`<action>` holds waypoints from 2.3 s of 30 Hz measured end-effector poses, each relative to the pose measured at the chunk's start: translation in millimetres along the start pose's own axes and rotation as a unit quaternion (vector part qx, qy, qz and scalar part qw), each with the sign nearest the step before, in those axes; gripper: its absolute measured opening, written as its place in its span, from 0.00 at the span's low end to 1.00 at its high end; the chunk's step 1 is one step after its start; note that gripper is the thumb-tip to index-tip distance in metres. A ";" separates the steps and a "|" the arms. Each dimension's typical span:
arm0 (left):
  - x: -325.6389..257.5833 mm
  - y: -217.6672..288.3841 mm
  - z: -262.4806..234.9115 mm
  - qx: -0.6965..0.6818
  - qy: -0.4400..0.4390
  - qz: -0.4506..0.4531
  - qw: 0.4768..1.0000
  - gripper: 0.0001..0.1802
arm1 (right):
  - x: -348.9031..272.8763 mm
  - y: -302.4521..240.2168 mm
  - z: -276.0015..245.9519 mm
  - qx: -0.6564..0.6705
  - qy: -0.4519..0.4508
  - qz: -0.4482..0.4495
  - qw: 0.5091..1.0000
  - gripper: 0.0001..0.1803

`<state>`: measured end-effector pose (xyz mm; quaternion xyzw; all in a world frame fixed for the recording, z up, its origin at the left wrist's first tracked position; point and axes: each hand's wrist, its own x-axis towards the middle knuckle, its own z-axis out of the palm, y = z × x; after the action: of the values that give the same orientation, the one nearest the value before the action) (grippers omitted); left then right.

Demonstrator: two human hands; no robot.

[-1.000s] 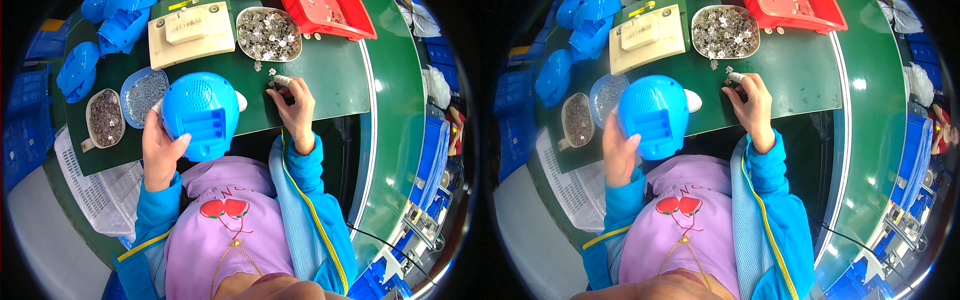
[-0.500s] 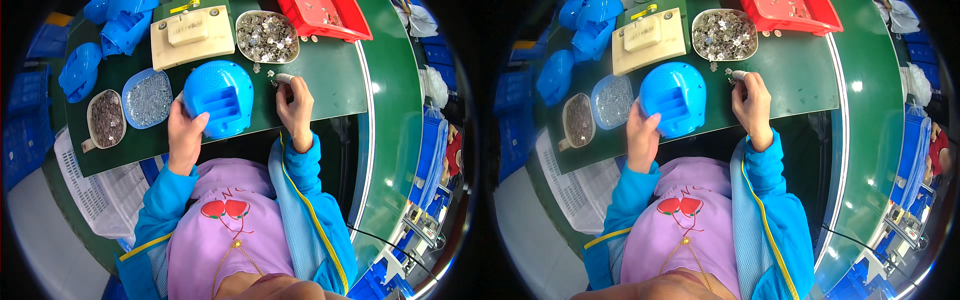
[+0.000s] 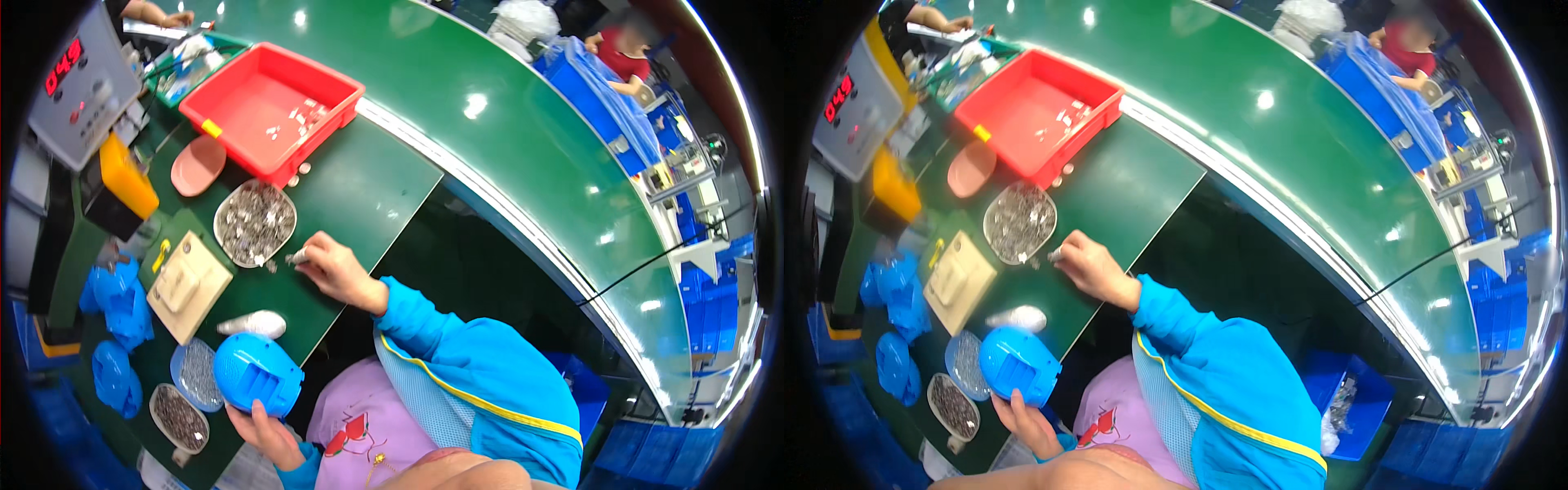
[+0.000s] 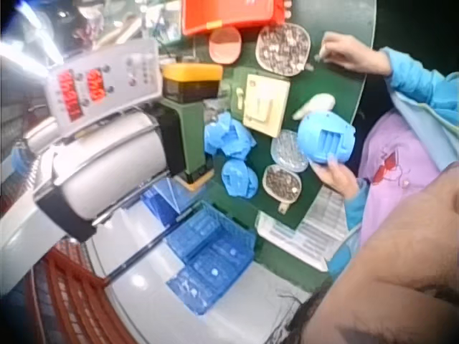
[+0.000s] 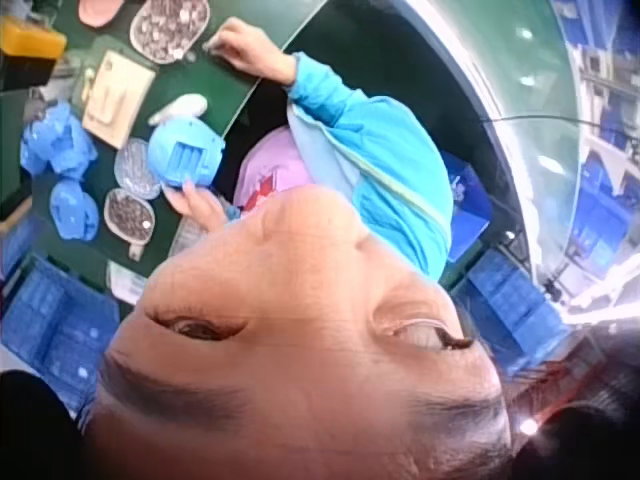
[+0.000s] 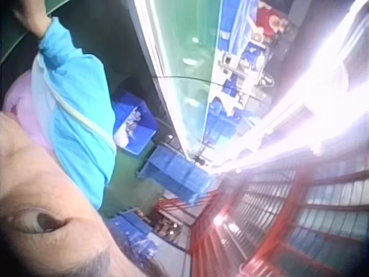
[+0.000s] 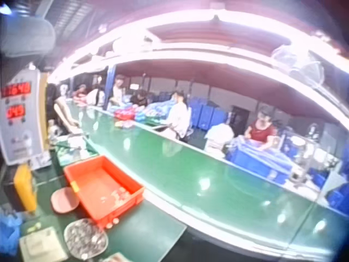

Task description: Assembling small metal parts into blue plastic housings at a factory workstation.

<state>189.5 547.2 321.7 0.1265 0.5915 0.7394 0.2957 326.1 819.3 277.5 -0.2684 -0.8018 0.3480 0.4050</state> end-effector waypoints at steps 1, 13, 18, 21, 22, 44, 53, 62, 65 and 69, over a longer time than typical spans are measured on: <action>0.4 3.3 3.7 -0.001 -0.014 -0.017 1.000 0.33 | -2.6 -4.1 -4.5 -0.005 0.006 0.003 1.000 0.11; 47.4 -11.7 21.8 0.363 -0.061 0.126 0.921 0.27 | -4.1 -10.9 -10.1 -0.017 0.042 -0.028 0.999 0.10; 51.1 -6.3 6.1 0.454 0.016 0.133 0.881 0.23 | -1.8 -23.7 0.0 0.023 0.030 0.012 0.999 0.10; 49.9 -14.6 -0.9 0.409 0.035 0.150 0.899 0.20 | 3.2 -34.3 -4.8 0.057 0.057 -0.022 0.996 0.10; 45.8 -7.1 7.9 0.420 0.036 0.167 0.891 0.16 | 3.1 -37.0 -9.5 0.068 0.064 -0.017 0.996 0.10; 43.6 16.5 98.3 0.113 -0.246 -0.010 0.962 0.12 | 14.2 -92.3 -41.0 -0.014 -0.177 -0.272 0.946 0.20; 47.1 12.4 116.5 0.222 -0.182 0.135 0.948 0.08 | 22.5 -89.2 -40.9 -0.059 -0.129 -0.315 0.938 0.22; 50.9 16.8 124.7 0.021 -0.162 0.018 0.986 0.09 | 23.9 -84.5 -31.9 0.007 -0.041 -0.319 0.947 0.22; 50.7 12.9 123.4 0.035 -0.152 0.064 0.986 0.09 | 24.3 -90.5 -32.3 0.068 -0.057 -0.237 0.968 0.22; 51.7 16.5 131.5 0.172 -0.122 0.248 0.946 0.10 | 19.4 -93.5 -18.3 0.244 -0.013 -0.053 0.968 0.22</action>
<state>214.4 680.7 364.2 0.4068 0.6192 0.6554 0.1469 317.2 782.0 366.8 -0.1145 -0.7111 0.5144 0.4655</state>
